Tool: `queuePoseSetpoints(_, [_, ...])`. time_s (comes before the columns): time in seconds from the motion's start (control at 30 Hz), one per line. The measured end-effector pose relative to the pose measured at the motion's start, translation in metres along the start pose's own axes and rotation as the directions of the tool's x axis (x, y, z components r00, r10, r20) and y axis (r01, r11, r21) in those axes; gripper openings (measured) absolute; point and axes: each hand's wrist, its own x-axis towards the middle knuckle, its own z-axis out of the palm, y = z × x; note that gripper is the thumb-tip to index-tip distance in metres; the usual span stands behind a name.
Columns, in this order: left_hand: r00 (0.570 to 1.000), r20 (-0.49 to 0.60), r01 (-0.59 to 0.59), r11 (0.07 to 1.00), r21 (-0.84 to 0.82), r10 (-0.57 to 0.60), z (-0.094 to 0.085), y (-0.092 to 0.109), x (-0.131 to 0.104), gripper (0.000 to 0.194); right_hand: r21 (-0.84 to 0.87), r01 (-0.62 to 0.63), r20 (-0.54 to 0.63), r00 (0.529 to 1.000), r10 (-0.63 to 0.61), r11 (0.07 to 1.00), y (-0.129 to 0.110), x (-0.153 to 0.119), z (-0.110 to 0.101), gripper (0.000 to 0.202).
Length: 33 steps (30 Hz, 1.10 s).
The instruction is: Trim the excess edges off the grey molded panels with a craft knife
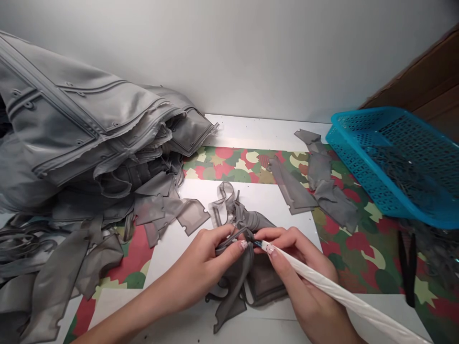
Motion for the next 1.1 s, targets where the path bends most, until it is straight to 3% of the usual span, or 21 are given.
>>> queuePoseSetpoints(0.13, [0.999, 0.049, -0.004, 0.997, -0.076, 0.008, -0.002, 0.008, 0.001, 0.026, 0.018, -0.005, -0.002, 1.000, 0.006, 1.000, -0.001, 0.000, 0.001, 0.013])
queuePoseSetpoints(0.3, [0.999, 0.005, -0.038, 0.995, -0.096, 0.039, 0.002, 0.002, 0.002, 0.023, -0.004, 0.022, -0.019, 1.000, -0.022, 1.000, -0.001, -0.003, 0.002, 0.012])
queuePoseSetpoints(0.57, [0.996, -0.047, -0.075, 0.995, 0.063, 0.078, 0.001, 0.004, 0.002, 0.022, -0.080, 0.037, -0.035, 0.999, -0.040, 0.996, 0.000, -0.006, 0.003, 0.011])
queuePoseSetpoints(0.73, [0.990, -0.090, -0.101, 0.994, 0.043, 0.105, 0.002, -0.001, 0.003, 0.024, -0.027, 0.030, -0.018, 0.999, -0.031, 0.999, 0.002, -0.006, 0.002, 0.011])
queuePoseSetpoints(0.83, [0.990, -0.093, -0.112, 0.993, -0.027, 0.109, 0.003, -0.005, 0.003, 0.020, 0.122, -0.033, 0.054, 0.998, 0.027, 0.992, 0.002, -0.002, -0.001, 0.012])
queuePoseSetpoints(0.97, [0.994, -0.077, -0.083, 0.992, -0.100, 0.076, 0.003, -0.005, 0.003, 0.023, 0.377, -0.210, 0.184, 0.972, 0.149, 0.902, 0.002, 0.004, -0.004, 0.016])
queuePoseSetpoints(1.1, [0.996, -0.072, -0.063, 0.990, -0.127, 0.054, 0.002, -0.003, 0.003, 0.026, 0.384, -0.356, 0.271, 0.925, 0.265, 0.852, 0.001, 0.008, -0.006, 0.015])
